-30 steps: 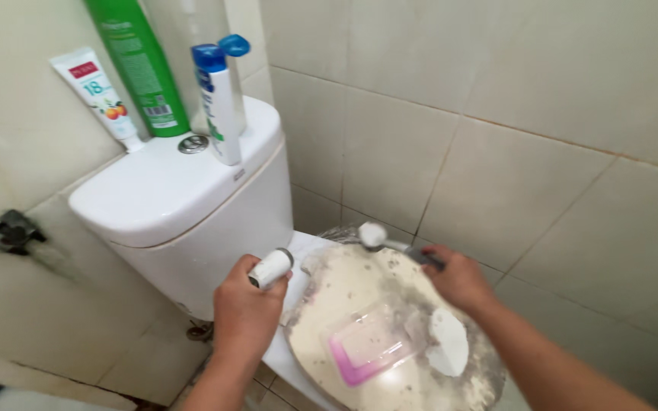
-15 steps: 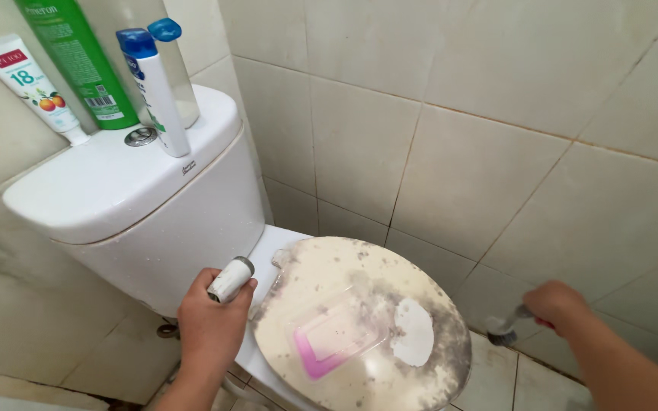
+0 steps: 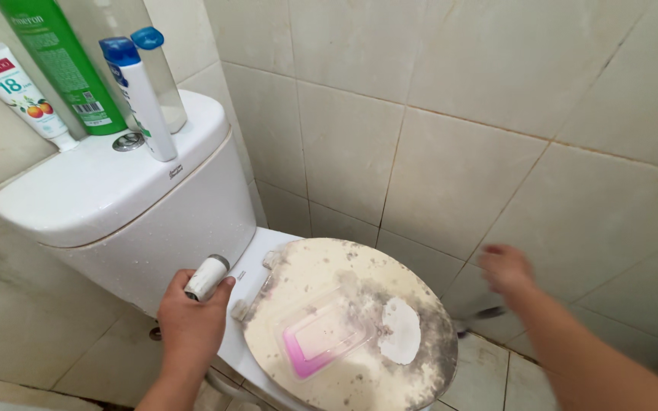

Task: The person pours pink liquid into a small plastic container, then uses a toilet brush to scrub the toilet bowl, seat, and tank. They rinse the brush with a handheld bidet sprayer and wipe the tank lid with their hand.

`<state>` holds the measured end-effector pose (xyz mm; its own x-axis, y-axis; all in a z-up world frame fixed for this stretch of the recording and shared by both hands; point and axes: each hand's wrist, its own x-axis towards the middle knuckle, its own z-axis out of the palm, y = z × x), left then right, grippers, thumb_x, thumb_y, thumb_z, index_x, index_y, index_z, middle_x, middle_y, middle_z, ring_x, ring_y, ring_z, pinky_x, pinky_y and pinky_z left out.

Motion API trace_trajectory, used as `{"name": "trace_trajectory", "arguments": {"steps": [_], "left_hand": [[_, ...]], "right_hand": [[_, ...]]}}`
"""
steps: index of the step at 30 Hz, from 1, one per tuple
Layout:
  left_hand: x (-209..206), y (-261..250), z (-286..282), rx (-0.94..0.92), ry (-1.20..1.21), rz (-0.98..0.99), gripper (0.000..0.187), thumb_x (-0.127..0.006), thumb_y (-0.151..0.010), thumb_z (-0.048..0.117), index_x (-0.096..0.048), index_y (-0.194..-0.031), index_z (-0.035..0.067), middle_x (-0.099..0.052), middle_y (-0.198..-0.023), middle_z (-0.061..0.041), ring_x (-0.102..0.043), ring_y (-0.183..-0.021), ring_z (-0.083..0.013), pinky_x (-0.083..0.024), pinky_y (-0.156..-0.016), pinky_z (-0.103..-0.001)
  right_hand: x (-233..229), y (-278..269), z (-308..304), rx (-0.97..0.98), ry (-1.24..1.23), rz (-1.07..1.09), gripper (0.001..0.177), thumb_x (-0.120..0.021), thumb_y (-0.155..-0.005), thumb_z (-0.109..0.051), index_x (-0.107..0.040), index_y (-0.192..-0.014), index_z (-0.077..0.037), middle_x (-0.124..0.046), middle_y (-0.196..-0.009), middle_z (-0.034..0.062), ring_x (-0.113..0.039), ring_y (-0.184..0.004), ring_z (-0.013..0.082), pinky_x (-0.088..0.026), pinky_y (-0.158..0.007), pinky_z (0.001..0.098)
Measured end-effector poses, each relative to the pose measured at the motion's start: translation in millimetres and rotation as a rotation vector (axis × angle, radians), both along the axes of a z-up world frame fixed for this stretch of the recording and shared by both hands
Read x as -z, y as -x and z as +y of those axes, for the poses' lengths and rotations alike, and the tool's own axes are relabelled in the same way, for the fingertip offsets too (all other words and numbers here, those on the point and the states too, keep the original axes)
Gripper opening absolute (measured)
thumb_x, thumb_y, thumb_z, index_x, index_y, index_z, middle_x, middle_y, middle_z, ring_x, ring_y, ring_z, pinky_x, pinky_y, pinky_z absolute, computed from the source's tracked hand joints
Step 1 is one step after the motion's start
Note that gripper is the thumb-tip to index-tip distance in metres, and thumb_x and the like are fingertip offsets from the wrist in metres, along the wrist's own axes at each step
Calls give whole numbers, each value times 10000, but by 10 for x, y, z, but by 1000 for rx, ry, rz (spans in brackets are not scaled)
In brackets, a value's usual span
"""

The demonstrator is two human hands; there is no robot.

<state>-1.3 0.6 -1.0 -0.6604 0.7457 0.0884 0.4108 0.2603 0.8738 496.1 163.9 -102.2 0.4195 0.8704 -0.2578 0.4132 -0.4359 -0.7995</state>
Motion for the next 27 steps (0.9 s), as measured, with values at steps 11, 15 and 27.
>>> {"name": "trace_trajectory", "arguments": {"steps": [11,15,27], "left_hand": [[-27,350,-32,95,-154,-108,374,-773,-882,277,-600,-1092,19,-663,-830,-93,-565,-731,-171,-491,-658,-345],[-304,571,-127,35,-222,-140,370,-763,-880,287,-611,-1091,23,-673,-834,-81,-576,-742,-167,-499,-667,-345],[-901,1299,-222,-149,-205,316,432,-842,-744,424,-725,-951,64,-736,-939,-163,-667,-936,-393,-512,-832,-503]], "right_hand": [[-1198,2852,-792,-951,-116,-36,328,-662,-914,-179,-716,-1233,-121,-759,-993,53,-679,-880,151,-581,-817,328],[-1562,3477,-1223,-1075,-142,-21,516,-747,-840,-232,-640,-1336,-142,-754,-1051,23,-660,-808,178,-575,-782,317],[-1225,5448,-1340,-1089,-296,566,519,-577,-973,-242,-555,-1451,-42,-690,-1367,111,-639,-1324,188,-473,-1099,315]]}}
